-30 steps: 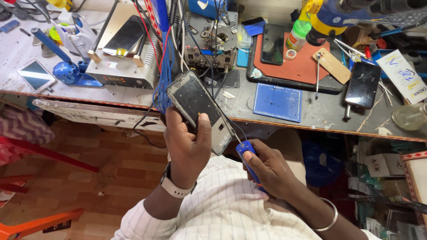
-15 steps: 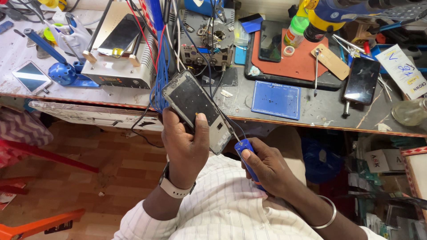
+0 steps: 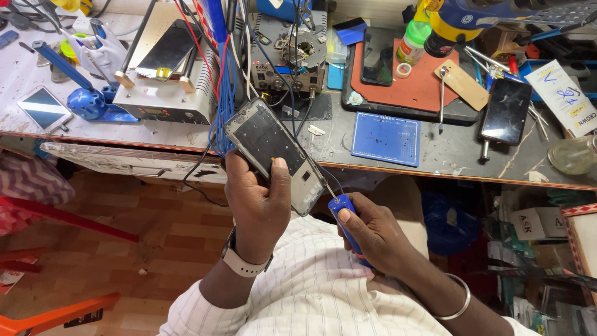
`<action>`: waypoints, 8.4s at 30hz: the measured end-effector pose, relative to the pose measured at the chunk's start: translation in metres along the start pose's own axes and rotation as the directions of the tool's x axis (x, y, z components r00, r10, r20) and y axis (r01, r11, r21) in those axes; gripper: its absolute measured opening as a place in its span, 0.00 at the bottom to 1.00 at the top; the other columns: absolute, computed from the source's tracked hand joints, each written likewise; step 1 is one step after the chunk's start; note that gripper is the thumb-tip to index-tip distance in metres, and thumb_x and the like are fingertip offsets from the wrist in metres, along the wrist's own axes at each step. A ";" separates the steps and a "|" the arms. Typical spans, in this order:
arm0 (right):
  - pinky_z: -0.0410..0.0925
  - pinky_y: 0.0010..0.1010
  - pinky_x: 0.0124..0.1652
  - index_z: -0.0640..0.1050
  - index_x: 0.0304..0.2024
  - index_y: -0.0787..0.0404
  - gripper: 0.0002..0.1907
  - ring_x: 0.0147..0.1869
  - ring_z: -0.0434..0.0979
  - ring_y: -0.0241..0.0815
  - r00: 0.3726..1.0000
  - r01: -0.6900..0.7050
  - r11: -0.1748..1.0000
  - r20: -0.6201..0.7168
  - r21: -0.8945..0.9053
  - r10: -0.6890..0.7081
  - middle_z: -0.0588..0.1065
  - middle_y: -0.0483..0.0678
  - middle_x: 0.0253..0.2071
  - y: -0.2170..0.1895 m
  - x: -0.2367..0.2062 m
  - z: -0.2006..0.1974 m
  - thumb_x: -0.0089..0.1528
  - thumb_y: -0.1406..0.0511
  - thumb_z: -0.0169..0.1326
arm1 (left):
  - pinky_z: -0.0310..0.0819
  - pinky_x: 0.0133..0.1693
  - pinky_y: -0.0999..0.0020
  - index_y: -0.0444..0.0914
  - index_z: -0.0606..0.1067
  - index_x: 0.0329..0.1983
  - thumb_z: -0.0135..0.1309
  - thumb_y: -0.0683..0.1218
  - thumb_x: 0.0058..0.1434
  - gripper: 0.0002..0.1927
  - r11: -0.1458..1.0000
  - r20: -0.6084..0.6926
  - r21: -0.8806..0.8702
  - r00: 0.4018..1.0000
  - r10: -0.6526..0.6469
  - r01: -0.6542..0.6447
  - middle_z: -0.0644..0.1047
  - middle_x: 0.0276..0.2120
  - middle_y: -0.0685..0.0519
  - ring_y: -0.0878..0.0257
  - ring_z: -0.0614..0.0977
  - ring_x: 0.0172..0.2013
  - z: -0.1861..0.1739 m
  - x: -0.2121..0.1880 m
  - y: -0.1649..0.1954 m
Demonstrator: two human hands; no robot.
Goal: The person uses a hot air gun to heat the edges of a disassembled smartphone, then switches to a metal spudger to pry and separate the screen from the frame. The device is rotated and repositioned repeatedly while the person works along the perimeter.
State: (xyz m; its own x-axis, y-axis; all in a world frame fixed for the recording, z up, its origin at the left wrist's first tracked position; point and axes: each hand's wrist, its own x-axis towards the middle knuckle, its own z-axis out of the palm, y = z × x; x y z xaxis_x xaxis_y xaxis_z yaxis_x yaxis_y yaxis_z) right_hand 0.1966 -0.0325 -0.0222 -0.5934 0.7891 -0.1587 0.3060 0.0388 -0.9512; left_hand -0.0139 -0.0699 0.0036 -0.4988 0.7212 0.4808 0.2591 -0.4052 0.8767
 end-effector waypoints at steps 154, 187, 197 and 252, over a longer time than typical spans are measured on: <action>0.70 0.39 0.64 0.54 0.80 0.47 0.32 0.69 0.73 0.63 0.850 -0.172 -0.073 0.111 0.982 -0.515 0.51 0.79 0.72 0.043 -0.016 -0.044 0.76 0.70 0.45 | 0.81 0.49 0.61 0.31 0.67 0.61 0.50 0.38 0.67 0.19 0.432 0.335 -0.761 0.864 -0.376 0.484 0.77 0.50 0.45 0.59 0.82 0.47 -0.035 0.029 -0.011; 0.80 0.37 0.53 0.65 0.59 0.61 0.33 0.59 0.82 0.53 0.494 0.678 0.524 -0.210 -0.515 -0.844 0.73 0.62 0.57 -0.049 -0.057 0.013 0.57 0.65 0.68 | 0.71 0.56 0.69 0.34 0.66 0.62 0.51 0.38 0.70 0.17 0.732 -0.019 -0.681 0.998 -0.057 0.029 0.71 0.50 0.47 0.64 0.73 0.51 -0.035 0.004 -0.010; 0.80 0.34 0.53 0.67 0.56 0.66 0.31 0.56 0.83 0.53 0.536 0.673 0.515 -0.129 -0.531 -0.834 0.77 0.64 0.52 -0.063 -0.051 0.035 0.57 0.65 0.68 | 0.65 0.51 0.71 0.38 0.60 0.62 0.55 0.41 0.71 0.21 0.885 -0.058 -0.453 0.994 0.093 -0.109 0.68 0.53 0.48 0.67 0.68 0.47 -0.037 -0.010 0.014; 0.79 0.35 0.50 0.69 0.57 0.64 0.29 0.53 0.86 0.51 0.585 0.650 0.596 -0.189 -0.472 -0.788 0.77 0.60 0.51 -0.051 -0.052 0.020 0.60 0.61 0.66 | 0.78 0.44 0.57 0.35 0.65 0.56 0.42 0.65 0.73 0.29 0.535 0.046 -0.822 0.958 -0.284 0.198 0.72 0.49 0.45 0.54 0.78 0.48 -0.028 -0.003 0.002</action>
State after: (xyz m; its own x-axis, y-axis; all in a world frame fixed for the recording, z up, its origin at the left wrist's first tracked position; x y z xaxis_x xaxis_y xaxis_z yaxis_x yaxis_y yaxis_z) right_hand 0.1971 -0.0874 0.0296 -0.4477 0.5472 0.7072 0.1483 0.8254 -0.5448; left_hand -0.0348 -0.0888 0.0029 -0.5132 0.8318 0.2117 -0.6399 -0.5351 0.5515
